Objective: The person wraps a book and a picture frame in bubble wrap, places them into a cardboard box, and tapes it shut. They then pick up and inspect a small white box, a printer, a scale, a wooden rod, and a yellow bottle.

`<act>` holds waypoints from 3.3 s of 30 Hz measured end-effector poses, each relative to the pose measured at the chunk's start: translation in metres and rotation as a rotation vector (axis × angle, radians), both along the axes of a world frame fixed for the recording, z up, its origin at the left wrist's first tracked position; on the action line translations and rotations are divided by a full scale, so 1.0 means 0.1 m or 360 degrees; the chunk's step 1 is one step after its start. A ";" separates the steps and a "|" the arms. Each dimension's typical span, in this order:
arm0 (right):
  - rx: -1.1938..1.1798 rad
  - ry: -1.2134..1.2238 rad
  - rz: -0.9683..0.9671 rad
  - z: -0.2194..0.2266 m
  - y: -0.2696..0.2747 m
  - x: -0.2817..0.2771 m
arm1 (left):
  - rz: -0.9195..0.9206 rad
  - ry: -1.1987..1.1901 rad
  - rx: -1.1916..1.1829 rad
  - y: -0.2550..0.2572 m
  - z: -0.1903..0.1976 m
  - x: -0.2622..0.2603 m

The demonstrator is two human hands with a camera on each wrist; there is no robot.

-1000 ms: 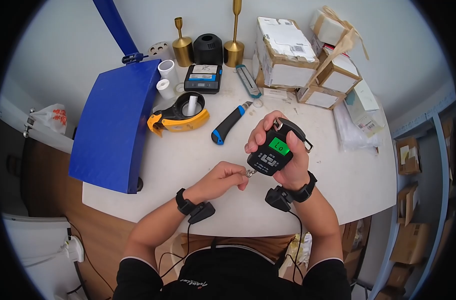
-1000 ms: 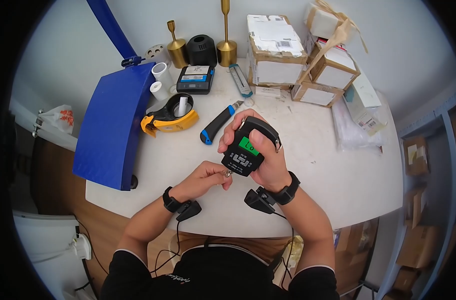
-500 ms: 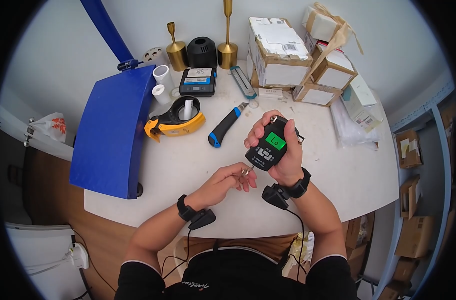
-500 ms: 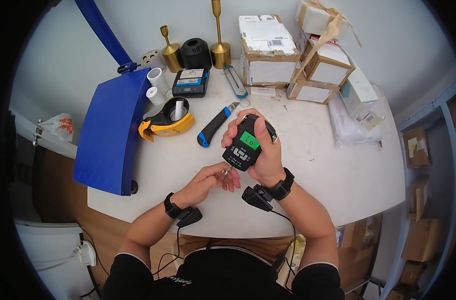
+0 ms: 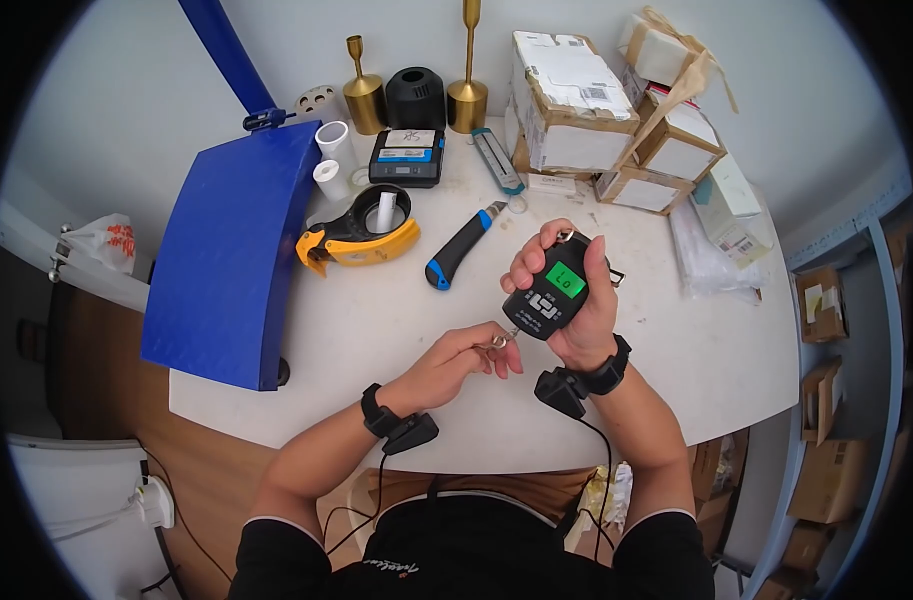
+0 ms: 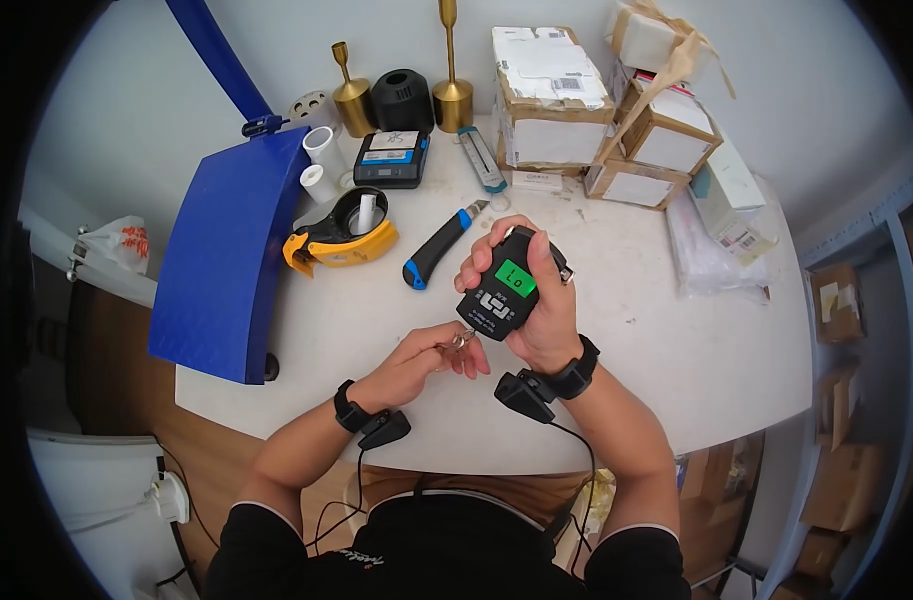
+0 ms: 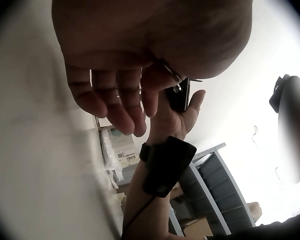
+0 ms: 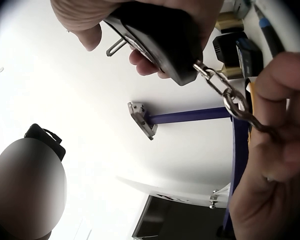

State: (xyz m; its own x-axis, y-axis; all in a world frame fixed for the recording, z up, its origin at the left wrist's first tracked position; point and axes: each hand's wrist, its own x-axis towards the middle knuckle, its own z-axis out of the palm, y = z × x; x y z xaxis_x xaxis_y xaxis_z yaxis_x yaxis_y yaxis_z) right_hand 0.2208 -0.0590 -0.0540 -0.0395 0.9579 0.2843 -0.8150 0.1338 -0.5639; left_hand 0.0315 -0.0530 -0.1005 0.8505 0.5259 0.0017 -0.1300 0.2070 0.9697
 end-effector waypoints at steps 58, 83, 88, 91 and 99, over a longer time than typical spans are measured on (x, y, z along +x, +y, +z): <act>-0.0388 -0.0470 0.0411 -0.38 -0.06 -0.21 | 0.0298 0.0007 -0.0315 -0.02 -0.10 -0.06; -0.0525 -0.0871 0.0081 -0.19 0.04 -0.15 | 0.0501 0.0036 -0.0317 0.02 0.00 -0.04; -0.0564 -0.0862 0.0135 -0.16 0.03 -0.14 | 0.0442 0.0012 -0.0368 0.03 -0.01 -0.06; -0.0512 -0.0878 0.0104 -0.19 0.05 -0.14 | 0.0435 0.0025 -0.0346 0.03 0.00 -0.05; -0.0450 -0.1056 0.0113 -0.21 0.08 -0.06 | 0.0468 -0.0037 -0.0353 0.05 -0.01 -0.08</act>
